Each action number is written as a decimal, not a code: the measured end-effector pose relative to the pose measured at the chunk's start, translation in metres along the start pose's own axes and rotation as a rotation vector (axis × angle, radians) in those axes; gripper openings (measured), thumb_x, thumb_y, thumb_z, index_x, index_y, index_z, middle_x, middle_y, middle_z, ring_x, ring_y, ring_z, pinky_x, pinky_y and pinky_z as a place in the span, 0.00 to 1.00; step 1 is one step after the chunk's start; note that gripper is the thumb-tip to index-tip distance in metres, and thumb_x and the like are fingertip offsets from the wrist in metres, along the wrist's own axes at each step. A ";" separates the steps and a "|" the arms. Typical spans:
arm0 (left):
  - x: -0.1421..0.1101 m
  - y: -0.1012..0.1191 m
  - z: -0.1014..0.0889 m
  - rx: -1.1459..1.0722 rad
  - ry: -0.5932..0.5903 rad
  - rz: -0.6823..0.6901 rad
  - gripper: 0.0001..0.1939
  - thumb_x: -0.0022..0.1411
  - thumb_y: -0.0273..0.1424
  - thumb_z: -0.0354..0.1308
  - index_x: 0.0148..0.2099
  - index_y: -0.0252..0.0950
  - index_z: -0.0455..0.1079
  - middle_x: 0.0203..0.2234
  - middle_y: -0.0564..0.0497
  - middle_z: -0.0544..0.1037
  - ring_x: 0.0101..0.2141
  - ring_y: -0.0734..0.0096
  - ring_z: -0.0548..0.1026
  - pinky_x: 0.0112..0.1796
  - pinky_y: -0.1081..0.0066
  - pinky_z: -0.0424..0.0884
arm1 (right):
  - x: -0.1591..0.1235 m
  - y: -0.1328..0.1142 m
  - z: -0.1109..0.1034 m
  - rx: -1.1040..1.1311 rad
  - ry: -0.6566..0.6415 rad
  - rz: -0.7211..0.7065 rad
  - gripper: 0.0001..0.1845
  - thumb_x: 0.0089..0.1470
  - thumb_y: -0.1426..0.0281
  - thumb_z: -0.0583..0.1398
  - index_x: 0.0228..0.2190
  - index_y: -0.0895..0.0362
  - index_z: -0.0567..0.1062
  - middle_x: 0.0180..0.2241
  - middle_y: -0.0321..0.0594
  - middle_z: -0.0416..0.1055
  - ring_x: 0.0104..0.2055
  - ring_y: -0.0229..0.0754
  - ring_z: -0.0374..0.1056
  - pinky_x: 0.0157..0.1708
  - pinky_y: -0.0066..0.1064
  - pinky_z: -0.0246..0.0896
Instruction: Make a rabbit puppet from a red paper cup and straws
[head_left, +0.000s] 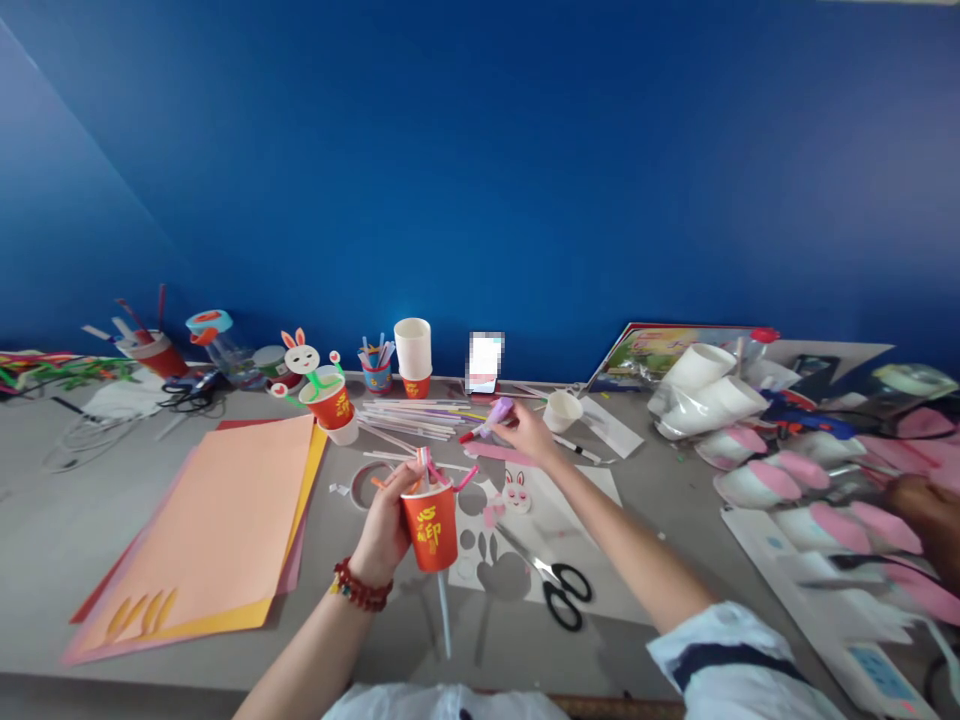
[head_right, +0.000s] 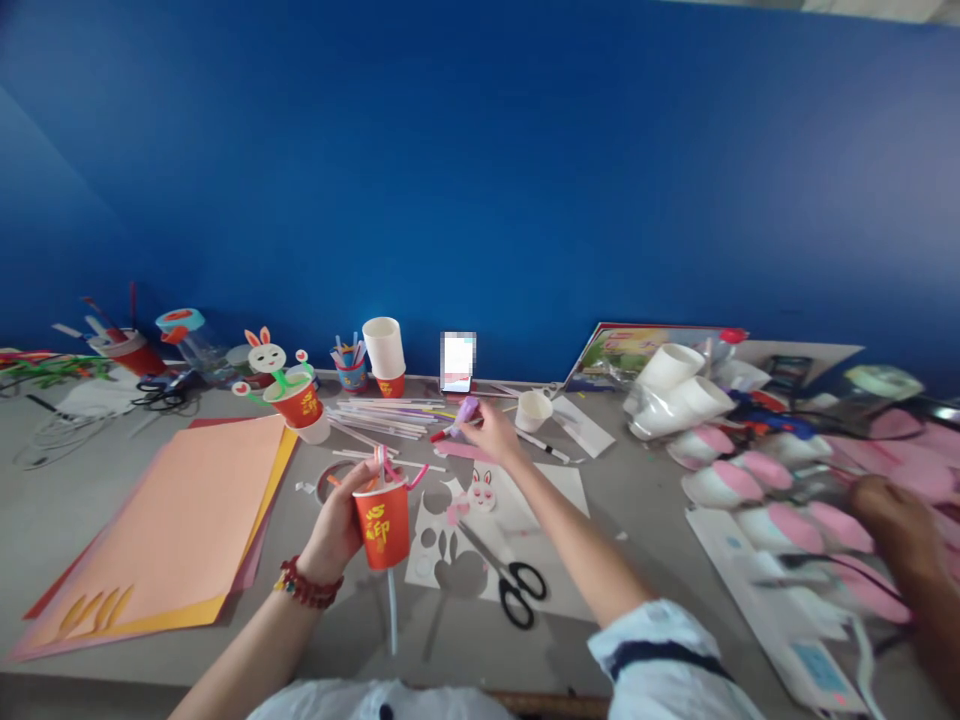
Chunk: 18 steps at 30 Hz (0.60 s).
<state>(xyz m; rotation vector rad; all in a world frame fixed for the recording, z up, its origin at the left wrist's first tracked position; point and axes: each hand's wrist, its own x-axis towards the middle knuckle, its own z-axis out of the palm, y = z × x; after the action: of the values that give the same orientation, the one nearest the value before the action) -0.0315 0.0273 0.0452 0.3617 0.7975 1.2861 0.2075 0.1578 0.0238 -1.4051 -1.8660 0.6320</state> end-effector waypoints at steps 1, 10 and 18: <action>0.000 0.000 0.000 0.006 0.003 -0.005 0.12 0.51 0.33 0.69 0.37 0.33 0.74 0.26 0.51 0.79 0.24 0.72 0.75 0.28 0.73 0.71 | 0.001 0.000 0.004 -0.027 0.009 -0.005 0.15 0.49 0.68 0.65 0.42 0.51 0.75 0.40 0.41 0.80 0.39 0.49 0.76 0.40 0.39 0.70; -0.004 0.001 0.004 0.024 -0.002 -0.026 0.12 0.51 0.33 0.68 0.36 0.34 0.73 0.25 0.51 0.79 0.27 0.68 0.78 0.31 0.72 0.72 | -0.003 0.008 0.023 -0.144 0.053 -0.021 0.15 0.51 0.67 0.65 0.42 0.53 0.73 0.36 0.42 0.80 0.40 0.50 0.75 0.39 0.36 0.67; -0.003 -0.001 0.002 0.034 -0.025 -0.021 0.13 0.52 0.34 0.69 0.38 0.33 0.74 0.28 0.49 0.81 0.28 0.67 0.79 0.31 0.71 0.73 | -0.043 -0.009 -0.012 -0.185 0.043 -0.069 0.09 0.54 0.66 0.61 0.38 0.53 0.75 0.39 0.42 0.77 0.41 0.46 0.72 0.41 0.34 0.64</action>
<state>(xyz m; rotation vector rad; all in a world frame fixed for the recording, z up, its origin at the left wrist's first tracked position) -0.0297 0.0245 0.0465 0.3946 0.8012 1.2470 0.2185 0.1141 0.0276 -1.4512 -1.9700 0.4004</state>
